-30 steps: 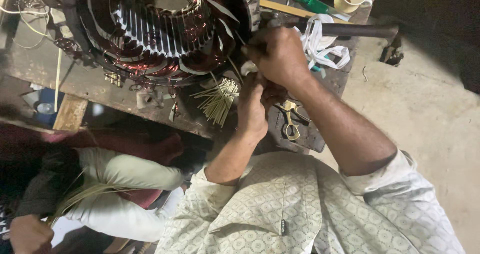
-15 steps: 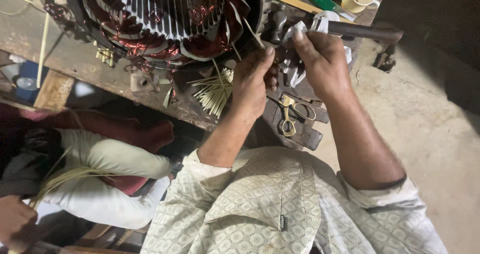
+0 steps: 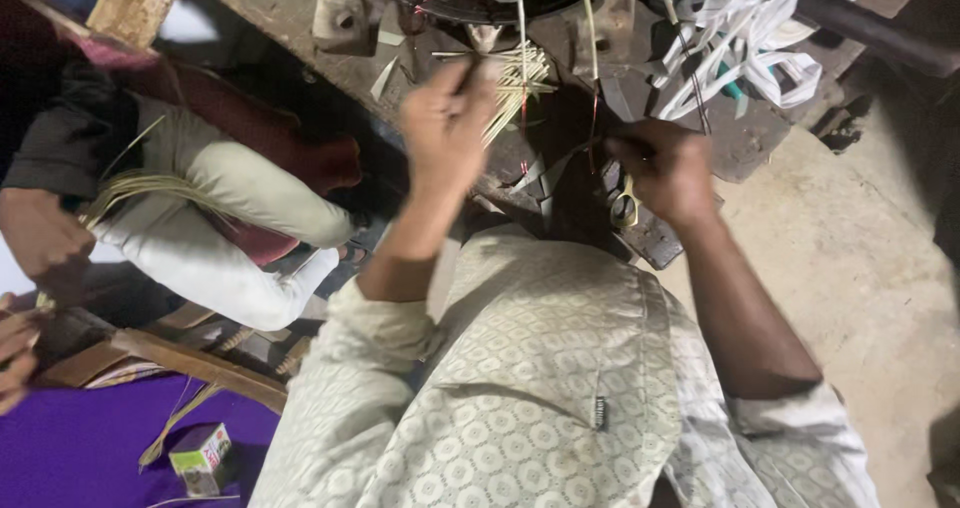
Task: The person winds copper wire onto a motor stator using wooden sticks to separate and secure the coils. They cut the sticks to size with scissors and insert them into the stator slots to hold the windings in place.
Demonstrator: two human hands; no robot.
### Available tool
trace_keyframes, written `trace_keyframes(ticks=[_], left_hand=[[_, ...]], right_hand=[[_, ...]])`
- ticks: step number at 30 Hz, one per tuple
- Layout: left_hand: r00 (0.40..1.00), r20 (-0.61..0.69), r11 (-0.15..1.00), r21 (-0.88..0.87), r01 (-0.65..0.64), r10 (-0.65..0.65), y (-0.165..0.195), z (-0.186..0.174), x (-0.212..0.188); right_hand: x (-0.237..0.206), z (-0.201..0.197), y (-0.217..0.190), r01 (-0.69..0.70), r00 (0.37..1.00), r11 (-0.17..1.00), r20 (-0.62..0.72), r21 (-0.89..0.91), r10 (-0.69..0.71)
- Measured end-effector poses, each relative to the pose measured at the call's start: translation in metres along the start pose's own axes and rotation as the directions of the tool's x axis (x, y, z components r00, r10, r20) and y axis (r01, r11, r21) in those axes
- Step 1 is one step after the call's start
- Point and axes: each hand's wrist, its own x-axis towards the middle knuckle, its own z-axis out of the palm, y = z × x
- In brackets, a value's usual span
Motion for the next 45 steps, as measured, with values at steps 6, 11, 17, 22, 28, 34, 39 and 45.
trace_keyframes(ticks=[6,11,17,22,28,34,39,45], left_hand=[[0.959,-0.016,0.828,0.507,-0.237,0.285,-0.034,-0.064,-0.016],[0.987,-0.015,0.891,0.432,-0.140,0.163,-0.051,-0.061,-0.032],[0.957,0.101,0.830,0.479,-0.285,0.270,-0.058,-0.063,-0.024],[0.933,0.185,0.752,0.553,-0.359,0.309,-0.068,-0.069,-0.009],[0.966,0.150,0.795,0.549,-0.259,0.211,-0.063,-0.062,-0.001],[0.984,0.123,0.933,0.321,-0.163,0.129,-0.018,-0.047,-0.001],[0.937,0.287,0.958,0.144,-0.247,0.198,0.031,-0.014,0.005],[0.781,0.624,0.894,-0.341,0.292,-0.017,0.083,0.053,0.039]], right_hand=[[0.049,0.058,-0.023,0.143,0.987,0.946,0.109,-0.292,-0.116],[0.082,0.090,-0.044,0.262,0.964,0.829,0.088,-0.493,-0.253],[0.092,0.103,-0.065,0.329,0.941,0.782,0.118,-0.529,-0.316],[0.087,0.106,-0.066,0.254,0.965,0.865,0.047,-0.434,-0.260],[0.082,0.101,-0.057,0.294,0.952,0.859,0.054,-0.418,-0.300],[0.063,0.081,-0.053,0.210,0.965,0.901,-0.067,-0.379,-0.253],[0.044,0.045,-0.045,0.129,0.978,0.917,-0.103,-0.378,-0.180],[0.024,-0.006,-0.037,-0.055,0.977,0.984,-0.212,-0.168,0.018]])
